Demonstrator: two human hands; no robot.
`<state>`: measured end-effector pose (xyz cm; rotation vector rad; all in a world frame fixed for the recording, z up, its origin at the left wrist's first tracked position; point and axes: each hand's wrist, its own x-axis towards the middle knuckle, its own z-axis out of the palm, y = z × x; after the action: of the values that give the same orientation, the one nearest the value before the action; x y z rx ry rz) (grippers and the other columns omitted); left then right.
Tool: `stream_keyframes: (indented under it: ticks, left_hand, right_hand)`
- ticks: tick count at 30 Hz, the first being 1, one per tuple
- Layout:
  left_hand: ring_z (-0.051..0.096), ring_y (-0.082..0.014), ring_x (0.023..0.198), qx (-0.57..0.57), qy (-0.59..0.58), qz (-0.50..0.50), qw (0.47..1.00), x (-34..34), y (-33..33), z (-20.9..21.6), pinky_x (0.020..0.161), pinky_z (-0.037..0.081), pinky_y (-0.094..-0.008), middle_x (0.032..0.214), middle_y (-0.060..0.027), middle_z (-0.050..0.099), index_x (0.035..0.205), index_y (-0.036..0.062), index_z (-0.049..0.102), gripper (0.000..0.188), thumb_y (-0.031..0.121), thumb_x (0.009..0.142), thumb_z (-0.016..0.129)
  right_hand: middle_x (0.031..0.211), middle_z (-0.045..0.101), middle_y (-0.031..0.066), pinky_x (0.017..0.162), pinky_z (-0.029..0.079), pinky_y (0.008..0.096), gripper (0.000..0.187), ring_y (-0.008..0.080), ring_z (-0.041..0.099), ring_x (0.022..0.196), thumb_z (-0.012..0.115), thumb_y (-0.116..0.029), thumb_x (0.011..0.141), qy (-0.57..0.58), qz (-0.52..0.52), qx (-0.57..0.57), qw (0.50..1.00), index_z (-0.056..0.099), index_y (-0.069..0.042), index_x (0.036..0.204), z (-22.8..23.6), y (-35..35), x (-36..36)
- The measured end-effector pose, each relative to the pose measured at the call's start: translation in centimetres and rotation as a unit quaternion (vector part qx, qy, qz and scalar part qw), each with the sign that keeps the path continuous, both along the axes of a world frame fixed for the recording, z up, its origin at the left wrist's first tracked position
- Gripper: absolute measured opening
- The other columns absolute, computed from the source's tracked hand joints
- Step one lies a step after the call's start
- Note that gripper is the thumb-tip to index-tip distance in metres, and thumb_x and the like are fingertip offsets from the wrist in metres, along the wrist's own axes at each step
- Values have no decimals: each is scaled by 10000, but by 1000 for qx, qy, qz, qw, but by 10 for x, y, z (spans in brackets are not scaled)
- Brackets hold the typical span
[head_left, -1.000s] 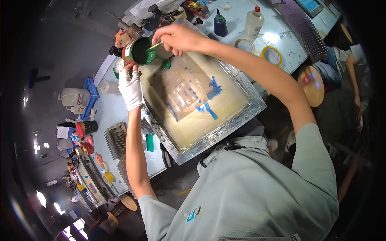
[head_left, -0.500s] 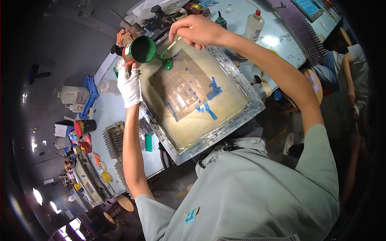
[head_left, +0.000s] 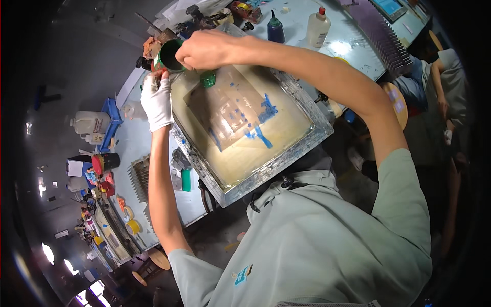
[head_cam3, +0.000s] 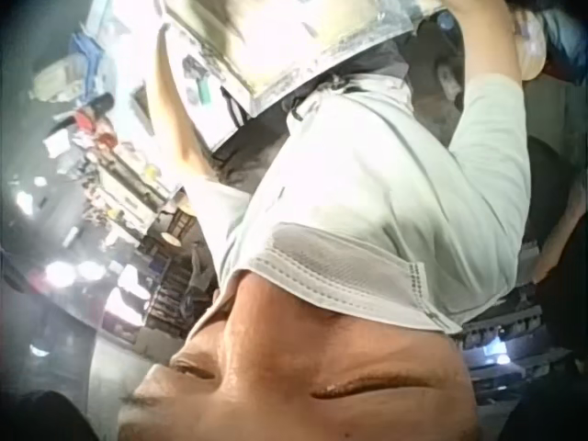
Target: The person pours green ink from a small container onto a screen printing frame and uses a squeegee to spread the ink across the mesh surface. The person wears a glove on their left hand and uses a blue cloth to wipe their fingers during the process.
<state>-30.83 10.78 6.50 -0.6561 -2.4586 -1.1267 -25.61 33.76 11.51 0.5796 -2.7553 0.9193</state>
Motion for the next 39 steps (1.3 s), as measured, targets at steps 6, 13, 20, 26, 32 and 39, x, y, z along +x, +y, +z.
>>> stream_keyframes:
  ticks: [6, 13, 20, 26, 32, 39]
  left_hand:
    - [626, -117, 780, -17, -45, 16, 999, -2, 2, 2, 769, 510, -288, 900, -73, 734, 1083, 55, 712, 210, 214, 946, 716]
    - [578, -71, 771, 7, -71, -4, 997, 4, 6, 7, 750, 486, -253, 895, -41, 723, 1102, 52, 707, 213, 211, 960, 706]
    - [588, -69, 792, 6, -91, -3, 996, 12, 9, 15, 771, 491, -249, 919, -46, 735, 1128, 38, 707, 239, 212, 965, 702]
    - [602, -96, 761, -76, -85, 19, 993, 13, 5, 18, 756, 501, -274, 892, -96, 734, 1096, 41, 714, 256, 253, 953, 714]
    - [603, -114, 746, -78, -51, 3, 996, 17, 0, 18, 744, 504, -288, 890, -103, 733, 1105, 49, 710, 263, 264, 952, 704]
    - [591, -74, 826, -116, -93, 8, 989, 24, 6, 33, 801, 477, -247, 947, -58, 741, 1168, 43, 703, 336, 309, 962, 702]
  right_hand:
    - [792, 709, 98, 743, 518, 443, 222, 306, 680, 776, 525, -200, 805, 5, 12, 25, 1000, 723, -119, 863, 3, -1, -7]
    - [804, 699, 120, 745, 523, 461, 221, 335, 676, 801, 526, -228, 856, 25, 36, 68, 997, 707, -103, 885, 5, -5, -18]
    - [776, 689, 129, 729, 522, 449, 204, 322, 680, 781, 535, -198, 844, -27, 21, 59, 998, 703, -88, 878, -2, -2, -31]
    - [680, 662, 91, 556, 527, 396, 237, 239, 647, 531, 479, -127, 833, 27, 76, 52, 995, 712, -109, 869, -7, 6, -33]
    - [646, 671, 119, 550, 527, 387, 86, 264, 666, 604, 669, -132, 709, 88, 18, 1, 996, 721, -77, 668, -14, 4, -40]
    - [713, 697, 141, 617, 544, 388, 178, 288, 686, 661, 593, -142, 774, 212, 33, 98, 972, 727, -40, 717, -31, 10, -59]
